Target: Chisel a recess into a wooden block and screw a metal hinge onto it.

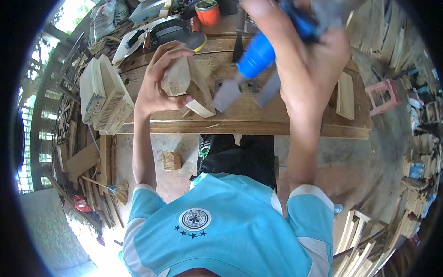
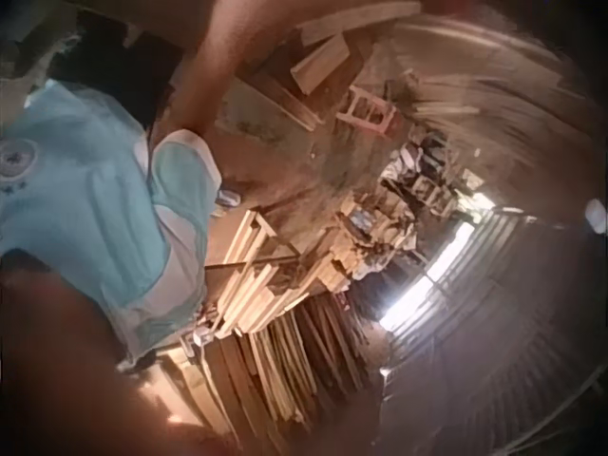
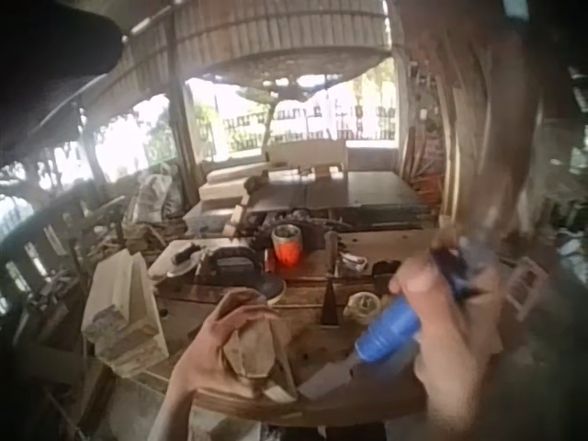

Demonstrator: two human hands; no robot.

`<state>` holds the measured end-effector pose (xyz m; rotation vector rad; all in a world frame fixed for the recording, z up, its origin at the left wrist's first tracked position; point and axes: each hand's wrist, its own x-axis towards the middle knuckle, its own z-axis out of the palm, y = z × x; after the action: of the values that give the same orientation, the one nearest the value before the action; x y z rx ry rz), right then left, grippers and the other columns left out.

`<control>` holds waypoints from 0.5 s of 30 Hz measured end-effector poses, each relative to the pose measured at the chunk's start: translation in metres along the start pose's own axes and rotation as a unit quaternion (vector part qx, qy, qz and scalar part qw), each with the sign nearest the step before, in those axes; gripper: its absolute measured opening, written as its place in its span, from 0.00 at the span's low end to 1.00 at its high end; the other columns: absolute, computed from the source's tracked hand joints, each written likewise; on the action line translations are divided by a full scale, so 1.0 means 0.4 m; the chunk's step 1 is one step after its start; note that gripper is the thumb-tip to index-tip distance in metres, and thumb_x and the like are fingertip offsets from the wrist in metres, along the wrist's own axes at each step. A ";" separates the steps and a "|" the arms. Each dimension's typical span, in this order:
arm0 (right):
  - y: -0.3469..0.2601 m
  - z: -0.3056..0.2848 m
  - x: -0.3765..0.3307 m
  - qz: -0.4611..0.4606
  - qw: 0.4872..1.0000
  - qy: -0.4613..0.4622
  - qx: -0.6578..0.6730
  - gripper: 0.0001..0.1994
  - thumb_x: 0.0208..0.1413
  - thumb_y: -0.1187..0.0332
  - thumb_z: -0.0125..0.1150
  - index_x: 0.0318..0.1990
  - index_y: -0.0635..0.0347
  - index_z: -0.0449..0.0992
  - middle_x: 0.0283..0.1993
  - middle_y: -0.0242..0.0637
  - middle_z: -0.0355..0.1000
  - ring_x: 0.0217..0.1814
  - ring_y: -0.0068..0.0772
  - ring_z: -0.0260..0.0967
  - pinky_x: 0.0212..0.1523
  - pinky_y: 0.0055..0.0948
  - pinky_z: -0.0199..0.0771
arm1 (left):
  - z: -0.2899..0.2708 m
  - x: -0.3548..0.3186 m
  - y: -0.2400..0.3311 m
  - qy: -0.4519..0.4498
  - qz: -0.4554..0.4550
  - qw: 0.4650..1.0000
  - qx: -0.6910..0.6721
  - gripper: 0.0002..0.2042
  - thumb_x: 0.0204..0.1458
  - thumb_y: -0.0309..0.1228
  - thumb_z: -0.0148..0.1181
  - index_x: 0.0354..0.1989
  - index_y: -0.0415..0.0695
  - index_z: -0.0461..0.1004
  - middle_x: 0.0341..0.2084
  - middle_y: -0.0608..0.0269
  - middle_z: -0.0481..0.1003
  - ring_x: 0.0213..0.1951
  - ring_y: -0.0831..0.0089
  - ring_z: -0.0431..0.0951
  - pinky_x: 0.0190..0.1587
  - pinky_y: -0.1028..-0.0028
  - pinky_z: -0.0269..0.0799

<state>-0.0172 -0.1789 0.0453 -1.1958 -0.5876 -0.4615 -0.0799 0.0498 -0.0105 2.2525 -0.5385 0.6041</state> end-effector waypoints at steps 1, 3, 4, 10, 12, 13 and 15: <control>-0.005 0.005 0.023 -0.073 0.997 -0.016 -0.026 0.09 0.52 0.64 0.57 0.28 0.59 0.70 0.30 0.35 0.72 0.13 0.09 0.50 0.12 0.14 0.43 | -0.003 0.000 -0.003 -0.002 0.018 1.000 0.024 0.33 0.19 0.35 0.70 0.44 0.43 0.72 0.46 0.51 0.65 0.51 0.56 0.65 0.53 0.64 0.60; -0.019 -0.001 0.053 -0.034 0.999 0.000 0.015 0.11 0.53 0.61 0.56 0.27 0.59 0.70 0.27 0.32 0.71 0.12 0.10 0.50 0.12 0.14 0.44 | -0.002 -0.002 -0.003 0.008 0.008 1.000 0.010 0.33 0.19 0.35 0.70 0.44 0.43 0.72 0.46 0.51 0.65 0.52 0.56 0.64 0.53 0.64 0.60; -0.037 -0.002 0.067 0.005 0.998 0.007 0.064 0.13 0.54 0.59 0.56 0.26 0.59 0.70 0.24 0.30 0.69 0.12 0.11 0.50 0.12 0.15 0.44 | 0.002 -0.003 -0.002 0.025 -0.009 1.000 0.000 0.34 0.19 0.35 0.70 0.44 0.43 0.71 0.46 0.50 0.65 0.53 0.56 0.63 0.53 0.63 0.60; -0.114 0.072 0.057 0.028 0.996 -0.082 0.010 0.12 0.50 0.60 0.62 0.26 0.59 0.72 0.18 0.26 0.64 0.15 0.15 0.58 0.13 0.17 0.55 | 0.002 -0.009 -0.005 0.011 -0.014 1.000 0.012 0.35 0.20 0.37 0.71 0.46 0.43 0.70 0.48 0.49 0.62 0.55 0.55 0.60 0.55 0.62 0.57; -0.107 0.061 0.056 -0.050 0.992 -0.115 0.015 0.14 0.52 0.58 0.59 0.28 0.61 0.72 0.17 0.25 0.63 0.14 0.15 0.57 0.11 0.17 0.53 | -0.001 -0.003 -0.001 0.001 -0.004 1.000 0.022 0.36 0.21 0.38 0.71 0.47 0.43 0.70 0.49 0.49 0.62 0.55 0.55 0.60 0.56 0.61 0.56; -0.111 0.059 0.056 -0.052 0.992 -0.112 0.015 0.14 0.52 0.58 0.59 0.28 0.61 0.72 0.17 0.25 0.63 0.14 0.15 0.57 0.11 0.17 0.53 | -0.007 -0.001 -0.003 -0.009 0.010 1.000 0.026 0.34 0.25 0.43 0.68 0.47 0.42 0.70 0.50 0.48 0.61 0.56 0.55 0.59 0.56 0.61 0.56; -0.109 0.044 0.063 -0.048 0.993 -0.106 0.004 0.14 0.52 0.58 0.59 0.28 0.61 0.72 0.17 0.25 0.63 0.14 0.15 0.57 0.11 0.17 0.52 | -0.014 0.005 -0.009 -0.022 0.027 0.999 0.025 0.33 0.30 0.47 0.66 0.47 0.41 0.70 0.51 0.48 0.61 0.57 0.55 0.58 0.56 0.61 0.55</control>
<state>-0.0282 -0.1761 0.0974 -1.2214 -0.8312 -0.4170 -0.0778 0.0561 -0.0078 2.3099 -0.6135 0.6015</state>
